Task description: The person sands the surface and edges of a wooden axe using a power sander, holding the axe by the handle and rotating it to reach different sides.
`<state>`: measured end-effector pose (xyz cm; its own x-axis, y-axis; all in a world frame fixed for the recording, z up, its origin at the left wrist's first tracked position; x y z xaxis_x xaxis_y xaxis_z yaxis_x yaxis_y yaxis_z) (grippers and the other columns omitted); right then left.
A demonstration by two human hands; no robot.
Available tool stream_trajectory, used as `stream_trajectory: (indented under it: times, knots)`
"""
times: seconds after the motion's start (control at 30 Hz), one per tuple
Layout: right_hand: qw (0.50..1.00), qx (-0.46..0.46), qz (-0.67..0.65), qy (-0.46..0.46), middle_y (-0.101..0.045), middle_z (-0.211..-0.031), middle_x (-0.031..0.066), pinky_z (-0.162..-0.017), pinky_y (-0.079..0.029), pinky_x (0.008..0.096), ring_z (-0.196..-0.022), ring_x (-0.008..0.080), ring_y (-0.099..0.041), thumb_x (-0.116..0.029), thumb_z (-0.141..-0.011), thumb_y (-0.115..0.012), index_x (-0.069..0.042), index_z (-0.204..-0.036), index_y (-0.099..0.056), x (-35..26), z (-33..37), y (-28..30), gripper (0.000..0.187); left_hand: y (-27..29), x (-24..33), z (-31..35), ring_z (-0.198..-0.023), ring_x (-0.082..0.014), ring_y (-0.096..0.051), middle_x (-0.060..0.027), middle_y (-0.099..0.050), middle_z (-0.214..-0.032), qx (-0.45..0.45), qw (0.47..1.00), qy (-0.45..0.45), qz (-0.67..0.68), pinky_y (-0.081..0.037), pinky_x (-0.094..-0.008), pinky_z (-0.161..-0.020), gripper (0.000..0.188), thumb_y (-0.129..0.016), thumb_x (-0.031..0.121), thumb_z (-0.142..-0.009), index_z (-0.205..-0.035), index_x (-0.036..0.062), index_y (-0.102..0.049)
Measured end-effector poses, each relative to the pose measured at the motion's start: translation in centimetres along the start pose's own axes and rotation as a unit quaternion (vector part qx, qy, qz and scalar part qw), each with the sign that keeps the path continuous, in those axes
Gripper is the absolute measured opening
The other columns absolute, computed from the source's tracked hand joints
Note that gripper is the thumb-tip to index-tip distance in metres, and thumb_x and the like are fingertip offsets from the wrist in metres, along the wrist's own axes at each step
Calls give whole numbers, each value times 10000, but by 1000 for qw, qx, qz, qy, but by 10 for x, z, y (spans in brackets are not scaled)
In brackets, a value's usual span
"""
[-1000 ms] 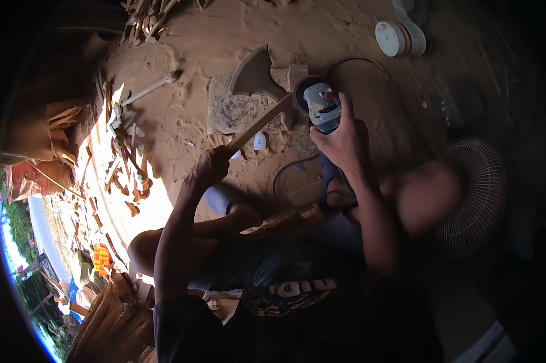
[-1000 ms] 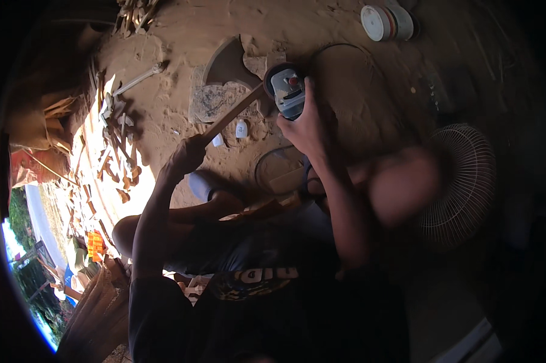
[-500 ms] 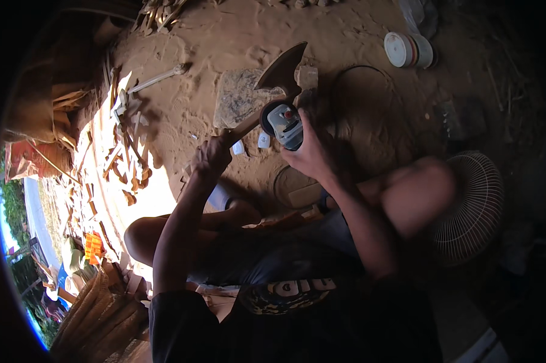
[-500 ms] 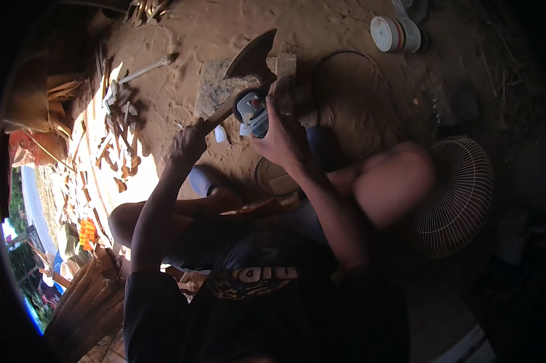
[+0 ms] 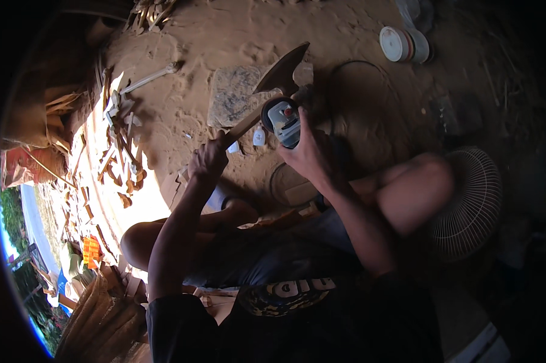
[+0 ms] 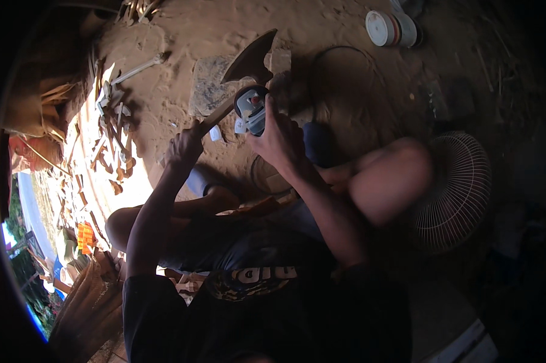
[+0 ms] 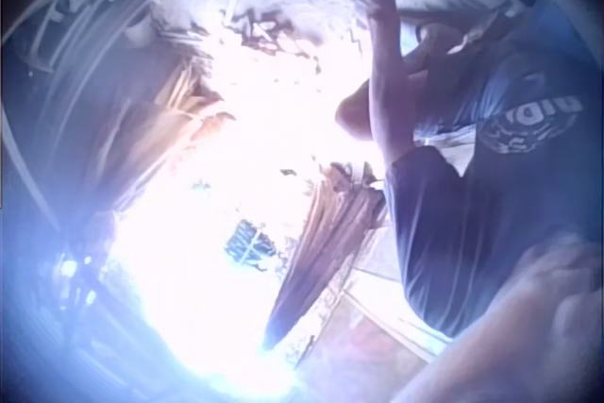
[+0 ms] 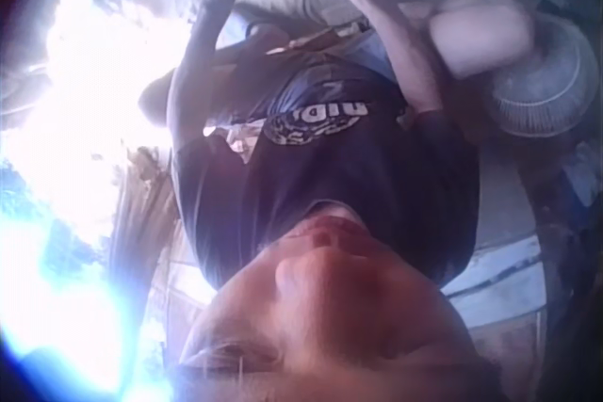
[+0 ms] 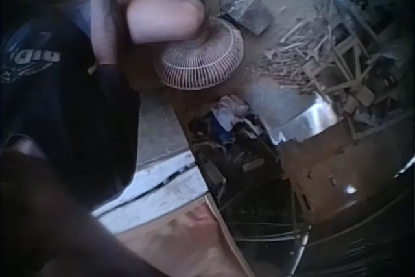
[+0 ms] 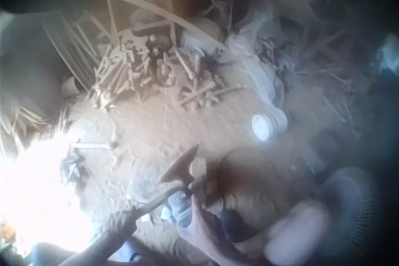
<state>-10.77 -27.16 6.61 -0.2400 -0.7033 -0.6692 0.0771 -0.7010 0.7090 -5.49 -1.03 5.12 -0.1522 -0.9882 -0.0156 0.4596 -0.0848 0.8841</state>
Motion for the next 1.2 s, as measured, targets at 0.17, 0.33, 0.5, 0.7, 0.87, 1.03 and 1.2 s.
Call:
stream_trajectory:
  times: [0.17,0.33,0.5,0.7,0.87,1.03,1.2]
  knots:
    - [996,47,-61,50,-725,-1128,316,-906,-579,546,-1026,487,-722,-303,-797,-830,13,-1573,-355,31,-6,-20,963,-14,-18,-6,-1028,-477,-728,-253,-756,-1063,12,999,0,45,-570,-606,-855,208,-507,145,-1026,-1231,139,-543]
    - [981,39,-181,59,-730,-1100,314,-899,-585,512,-1023,464,-735,-286,-787,-844,39,-1550,-358,30,3,-13,961,-16,-13,-12,-967,-485,-735,-247,-764,-1014,20,999,-11,34,-567,-618,-819,167,-500,170,-1031,-1185,143,-561]
    - [976,9,-209,55,-729,-1076,301,-887,-583,505,-1023,471,-733,-257,-783,-842,21,-1509,-372,16,2,-12,909,-28,-22,-14,-882,-499,-735,-259,-759,-952,43,997,-22,53,-565,-628,-751,140,-481,222,-1058,-1154,144,-548]
    - [964,-41,-261,40,-719,-1133,269,-914,-576,470,-1063,403,-731,-259,-782,-853,15,-1469,-393,13,-5,-11,871,-34,-24,-18,-854,-502,-734,-278,-751,-922,44,998,-19,44,-562,-634,-736,150,-480,244,-1064,-1137,125,-535]
    - [960,-20,-272,57,-709,-1191,238,-965,-561,437,-1119,336,-721,-277,-780,-880,36,-1477,-389,15,-3,-10,909,-42,-31,-21,-749,-500,-721,-263,-728,-798,78,995,-51,46,-550,-648,-662,136,-474,219,-1067,-1130,109,-524]
    - [965,21,-255,57,-728,-1091,289,-897,-580,497,-1025,456,-737,-252,-773,-849,16,-1489,-376,29,-10,-14,899,-48,-36,-24,-743,-499,-720,-265,-726,-795,76,995,-58,41,-550,-648,-652,158,-476,219,-1065,-1161,105,-528]
    - [963,6,-264,47,-727,-1101,292,-906,-578,488,-1032,433,-742,-270,-768,-859,37,-1492,-383,34,-13,-12,919,-48,-36,-24,-738,-496,-719,-263,-725,-794,89,993,-65,43,-552,-641,-642,158,-481,205,-1054,-1157,99,-535]
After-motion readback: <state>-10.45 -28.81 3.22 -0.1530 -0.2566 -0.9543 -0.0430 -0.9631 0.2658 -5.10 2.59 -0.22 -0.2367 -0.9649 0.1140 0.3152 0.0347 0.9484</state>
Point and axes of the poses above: each hand's wrist, its own z-axis away from the middle knuckle, its own y-axis out of the back of the hand, x = y × z, the point moved 2 cm from there along -z, towards the middle knuckle
